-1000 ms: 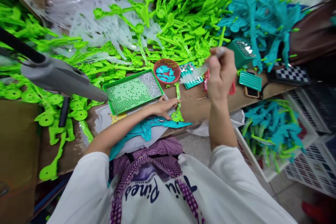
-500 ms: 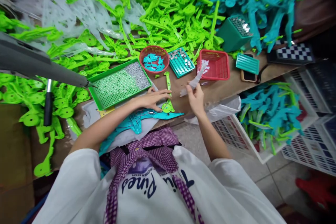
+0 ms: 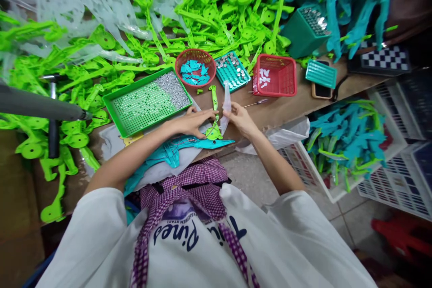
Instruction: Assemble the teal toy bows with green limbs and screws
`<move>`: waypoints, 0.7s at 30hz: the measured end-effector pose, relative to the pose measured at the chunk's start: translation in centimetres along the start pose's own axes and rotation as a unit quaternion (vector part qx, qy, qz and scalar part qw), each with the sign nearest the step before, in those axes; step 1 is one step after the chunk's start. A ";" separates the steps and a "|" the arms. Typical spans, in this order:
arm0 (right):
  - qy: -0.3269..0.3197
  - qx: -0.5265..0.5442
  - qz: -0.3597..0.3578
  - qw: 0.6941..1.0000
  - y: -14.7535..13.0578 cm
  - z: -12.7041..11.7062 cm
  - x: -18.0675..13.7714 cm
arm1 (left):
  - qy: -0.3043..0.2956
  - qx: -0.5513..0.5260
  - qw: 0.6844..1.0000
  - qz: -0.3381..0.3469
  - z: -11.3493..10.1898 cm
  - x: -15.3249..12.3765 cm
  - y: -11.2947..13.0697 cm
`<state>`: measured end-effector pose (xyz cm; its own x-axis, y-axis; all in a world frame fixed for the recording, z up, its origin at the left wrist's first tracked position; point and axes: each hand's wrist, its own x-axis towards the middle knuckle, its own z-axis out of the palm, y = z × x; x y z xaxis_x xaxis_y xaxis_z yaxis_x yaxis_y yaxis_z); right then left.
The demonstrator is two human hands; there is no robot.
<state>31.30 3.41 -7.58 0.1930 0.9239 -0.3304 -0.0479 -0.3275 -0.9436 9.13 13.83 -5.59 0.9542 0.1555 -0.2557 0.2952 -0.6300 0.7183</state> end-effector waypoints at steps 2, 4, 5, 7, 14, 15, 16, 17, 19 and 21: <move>-0.011 -0.015 -0.001 1.000 0.0 0.1 0.1 | 0.001 0.000 1.000 0.001 0.0 0.0 0.0; -0.012 -0.017 0.006 1.000 0.1 0.1 0.0 | 0.001 -0.001 1.000 0.002 0.0 0.0 0.1; -0.010 -0.013 0.010 1.000 0.2 0.0 0.0 | 0.001 0.000 1.000 0.003 0.0 0.0 0.0; -0.011 -0.004 0.013 1.000 0.4 0.0 -0.1 | 0.002 0.003 1.000 0.006 0.1 0.0 0.0; 0.001 -0.046 -0.024 0.999 1.0 0.5 0.5 | 0.000 0.011 1.000 0.006 0.3 0.0 -0.1; 0.006 -0.055 -0.023 0.998 1.0 0.6 0.7 | 0.002 0.010 1.000 0.007 0.2 0.0 0.0; 0.010 -0.063 -0.021 0.998 1.0 0.7 0.9 | 0.003 0.009 1.000 0.008 0.1 0.0 0.1; 0.011 -0.072 -0.019 0.997 1.1 0.7 1.0 | 0.003 0.007 1.000 0.007 0.1 -0.1 0.2; 0.008 -0.087 -0.014 0.996 1.1 0.6 1.2 | 0.000 0.003 1.000 0.004 -0.1 -0.1 0.4; 0.008 -0.104 -0.017 0.994 1.2 0.5 1.0 | 0.000 0.003 1.000 0.004 -0.1 -0.1 0.4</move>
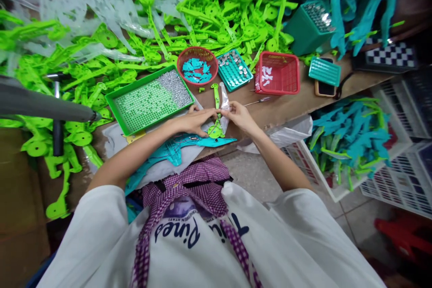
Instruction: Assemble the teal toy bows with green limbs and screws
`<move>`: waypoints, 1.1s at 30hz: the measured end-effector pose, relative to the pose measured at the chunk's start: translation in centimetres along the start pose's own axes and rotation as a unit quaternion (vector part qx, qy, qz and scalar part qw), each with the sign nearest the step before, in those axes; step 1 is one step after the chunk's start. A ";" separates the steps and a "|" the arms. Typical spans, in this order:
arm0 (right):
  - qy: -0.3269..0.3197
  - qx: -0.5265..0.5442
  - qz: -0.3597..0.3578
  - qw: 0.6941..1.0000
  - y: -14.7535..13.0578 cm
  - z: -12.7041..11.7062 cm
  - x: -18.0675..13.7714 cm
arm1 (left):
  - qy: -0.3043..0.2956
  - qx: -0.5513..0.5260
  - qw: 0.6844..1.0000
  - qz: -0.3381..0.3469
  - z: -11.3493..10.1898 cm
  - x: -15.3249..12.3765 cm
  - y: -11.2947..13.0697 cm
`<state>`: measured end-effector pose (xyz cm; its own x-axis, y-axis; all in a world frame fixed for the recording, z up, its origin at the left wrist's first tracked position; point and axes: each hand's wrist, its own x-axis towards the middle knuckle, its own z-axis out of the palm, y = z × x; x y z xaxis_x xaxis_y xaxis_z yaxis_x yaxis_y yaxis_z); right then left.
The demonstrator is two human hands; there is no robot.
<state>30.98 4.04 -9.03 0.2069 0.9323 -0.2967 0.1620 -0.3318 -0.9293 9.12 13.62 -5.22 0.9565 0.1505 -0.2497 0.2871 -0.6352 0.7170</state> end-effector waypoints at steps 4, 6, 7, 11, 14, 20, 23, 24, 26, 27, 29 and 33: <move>0.002 -0.029 -0.011 1.000 0.0 -0.3 -0.4 | 0.009 0.004 1.000 0.007 0.3 0.1 -0.3; -0.012 -0.044 0.003 0.999 -0.1 -0.4 -0.4 | 0.011 0.006 1.000 0.009 0.4 0.1 -0.4; -0.021 -0.051 0.012 0.998 -0.2 -0.5 -0.3 | 0.012 0.007 1.000 0.009 0.4 0.1 -0.4; -0.039 -0.046 0.025 0.998 -0.6 -0.6 -0.2 | 0.013 0.007 1.000 0.009 0.3 -0.1 -0.1; -0.035 -0.023 0.015 0.999 -0.8 -0.7 -0.4 | 0.004 -0.001 1.000 0.007 0.1 -0.3 0.1; 0.017 -0.091 0.008 0.996 -1.2 -1.4 1.1 | -0.004 -0.012 1.000 0.007 -0.2 -0.3 0.2; 0.049 -0.106 -0.028 0.993 -1.7 -1.3 2.7 | -0.004 -0.017 1.000 0.011 -0.4 -0.3 0.4; 0.057 -0.109 -0.039 0.992 -1.9 -1.2 3.2 | -0.008 -0.018 1.000 0.008 -0.4 -0.4 0.4; 0.071 -0.132 -0.054 0.987 -2.3 -0.9 4.0 | -0.015 -0.020 1.000 0.000 -0.5 -0.5 0.5; 0.080 -0.155 -0.057 0.983 -2.6 -0.8 4.2 | -0.018 -0.021 1.000 -0.002 -0.6 -0.5 0.6; 0.101 -0.211 -0.053 0.971 -3.2 -0.5 4.6 | -0.021 -0.022 1.000 -0.002 -0.6 -0.6 0.6; 0.129 -0.291 -0.023 0.948 -4.1 -0.2 4.7 | -0.032 -0.020 0.999 0.003 -0.7 -0.8 0.7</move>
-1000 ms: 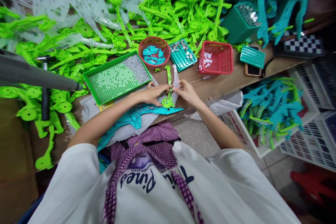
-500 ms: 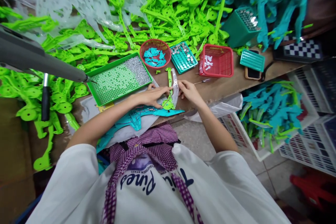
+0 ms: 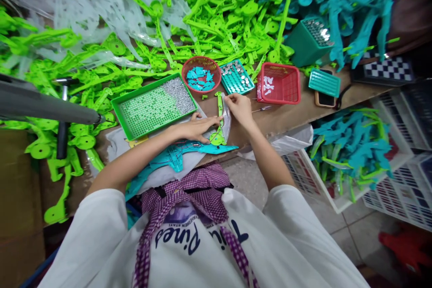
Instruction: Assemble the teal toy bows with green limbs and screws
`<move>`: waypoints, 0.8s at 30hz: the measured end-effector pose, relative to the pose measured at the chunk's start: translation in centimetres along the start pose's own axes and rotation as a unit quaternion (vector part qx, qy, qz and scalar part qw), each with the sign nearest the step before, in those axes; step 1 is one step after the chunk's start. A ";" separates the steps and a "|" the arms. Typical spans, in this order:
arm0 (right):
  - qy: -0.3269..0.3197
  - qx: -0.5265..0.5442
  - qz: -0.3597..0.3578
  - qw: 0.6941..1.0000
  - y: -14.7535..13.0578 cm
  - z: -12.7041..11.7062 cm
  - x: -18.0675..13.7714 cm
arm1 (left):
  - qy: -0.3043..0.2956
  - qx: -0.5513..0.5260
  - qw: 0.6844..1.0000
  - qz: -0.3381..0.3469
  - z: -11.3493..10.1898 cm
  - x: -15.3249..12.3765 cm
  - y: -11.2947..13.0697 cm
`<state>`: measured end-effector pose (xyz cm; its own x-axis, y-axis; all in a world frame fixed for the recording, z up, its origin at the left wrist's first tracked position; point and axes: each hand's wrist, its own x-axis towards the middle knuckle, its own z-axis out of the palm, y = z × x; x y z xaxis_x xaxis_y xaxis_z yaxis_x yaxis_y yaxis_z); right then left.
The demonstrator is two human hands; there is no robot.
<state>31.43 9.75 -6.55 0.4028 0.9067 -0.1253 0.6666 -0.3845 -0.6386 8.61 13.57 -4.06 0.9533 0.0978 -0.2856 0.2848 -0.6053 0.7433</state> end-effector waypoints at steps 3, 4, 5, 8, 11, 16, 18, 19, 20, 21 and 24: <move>0.006 -0.023 0.007 1.000 -0.4 -0.1 -0.1 | -0.009 0.002 1.000 0.006 0.0 0.0 0.0; 0.009 -0.026 0.006 1.000 -0.4 -0.1 -0.2 | -0.008 0.002 1.000 0.009 -0.1 0.0 -0.1; 0.013 -0.029 0.005 0.999 -0.5 -0.1 -0.3 | -0.007 0.002 1.000 0.012 0.0 0.0 -0.1; 0.019 -0.041 0.009 0.999 -0.8 0.0 -0.6 | 0.003 0.008 1.000 0.013 0.1 0.0 -0.3; 0.020 -0.062 0.014 0.998 -1.0 0.1 -0.8 | 0.018 0.021 1.000 0.014 0.3 0.1 -0.5; 0.014 -0.103 0.005 0.995 -1.4 0.2 -0.7 | 0.019 0.026 0.999 0.019 0.3 0.2 -0.7; 0.003 -0.125 0.015 0.992 -1.6 0.1 -0.6 | 0.008 0.029 0.999 0.017 0.1 0.4 -0.7; -0.004 -0.136 0.020 0.990 -1.8 0.0 -0.5 | 0.001 0.031 0.999 0.016 0.0 0.5 -0.7; -0.010 -0.147 0.024 0.989 -2.0 0.0 -0.5 | -0.008 0.033 0.999 0.016 -0.1 0.6 -0.7; -0.015 -0.158 0.025 0.987 -2.1 -0.1 -0.6 | -0.017 0.036 0.999 0.017 -0.2 0.7 -0.6; -0.019 -0.187 0.012 0.982 -2.6 -0.2 -0.9 | -0.030 0.046 0.998 0.023 -0.5 0.8 -0.6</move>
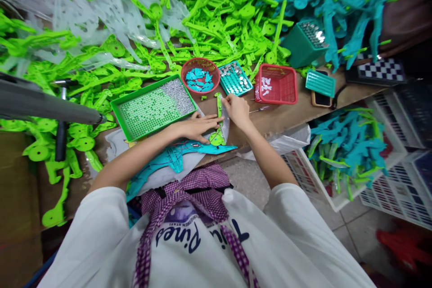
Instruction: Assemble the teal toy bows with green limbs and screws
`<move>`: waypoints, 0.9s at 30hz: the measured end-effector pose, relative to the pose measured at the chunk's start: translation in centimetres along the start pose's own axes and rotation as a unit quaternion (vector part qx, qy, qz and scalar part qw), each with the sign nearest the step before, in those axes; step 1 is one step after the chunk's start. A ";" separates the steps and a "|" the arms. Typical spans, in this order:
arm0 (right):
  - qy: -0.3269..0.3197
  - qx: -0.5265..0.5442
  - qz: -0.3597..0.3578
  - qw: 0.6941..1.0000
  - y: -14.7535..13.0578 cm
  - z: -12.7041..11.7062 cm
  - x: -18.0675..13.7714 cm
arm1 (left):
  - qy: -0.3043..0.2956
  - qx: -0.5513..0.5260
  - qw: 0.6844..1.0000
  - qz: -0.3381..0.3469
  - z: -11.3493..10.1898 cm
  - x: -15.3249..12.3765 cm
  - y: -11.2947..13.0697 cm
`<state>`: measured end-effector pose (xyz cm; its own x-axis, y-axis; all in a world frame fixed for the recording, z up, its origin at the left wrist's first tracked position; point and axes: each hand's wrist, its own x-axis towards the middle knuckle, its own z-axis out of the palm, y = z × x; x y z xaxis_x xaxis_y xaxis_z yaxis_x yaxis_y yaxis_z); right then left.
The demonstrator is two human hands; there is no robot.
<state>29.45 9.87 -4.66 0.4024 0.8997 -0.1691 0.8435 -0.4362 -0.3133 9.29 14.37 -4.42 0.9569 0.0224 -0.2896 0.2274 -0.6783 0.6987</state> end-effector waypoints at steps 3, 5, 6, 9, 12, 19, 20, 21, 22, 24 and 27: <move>0.031 -0.002 -0.048 0.998 0.1 0.1 -0.7 | 0.003 0.007 1.000 -0.004 -0.1 -0.1 0.1; 0.060 -0.006 -0.107 0.992 0.5 0.3 -1.0 | 0.006 0.007 1.000 -0.007 -0.1 -0.1 0.1; 0.069 -0.017 -0.137 0.988 0.7 0.4 -1.1 | 0.006 0.006 1.000 -0.007 -0.1 -0.1 0.1; 0.055 -0.071 -0.198 0.976 1.3 0.6 -1.1 | 0.008 0.000 1.000 -0.009 0.0 -0.1 0.0; 0.019 -0.122 -0.214 0.969 1.5 0.6 -1.0 | 0.001 -0.002 1.000 -0.018 0.1 0.0 -0.1; 0.009 -0.106 -0.199 0.974 1.5 0.7 -0.9 | -0.008 0.000 1.000 -0.018 -0.2 0.0 0.2; 0.009 -0.092 -0.190 0.977 1.5 0.7 -1.1 | -0.007 0.001 1.000 -0.021 -0.2 0.0 0.2; 0.010 -0.075 -0.181 0.981 1.4 0.8 -1.3 | -0.005 0.001 1.000 -0.024 -0.1 0.0 0.2; 0.016 -0.054 -0.171 0.984 1.4 0.8 -1.6 | -0.002 0.001 1.000 -0.027 -0.1 0.0 0.2; 0.049 0.006 -0.153 0.987 1.1 0.5 -2.3 | 0.004 0.001 1.000 -0.030 0.0 0.0 0.1; 0.134 0.135 -0.155 0.969 -0.6 -0.4 -3.4 | 0.009 0.005 1.000 -0.029 0.3 0.1 -0.2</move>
<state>27.71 7.07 -3.53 0.2527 0.9446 0.2095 0.8291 -0.0998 -0.5500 9.26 14.26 -4.77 0.9452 0.0748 -0.3178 0.2806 -0.6835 0.6739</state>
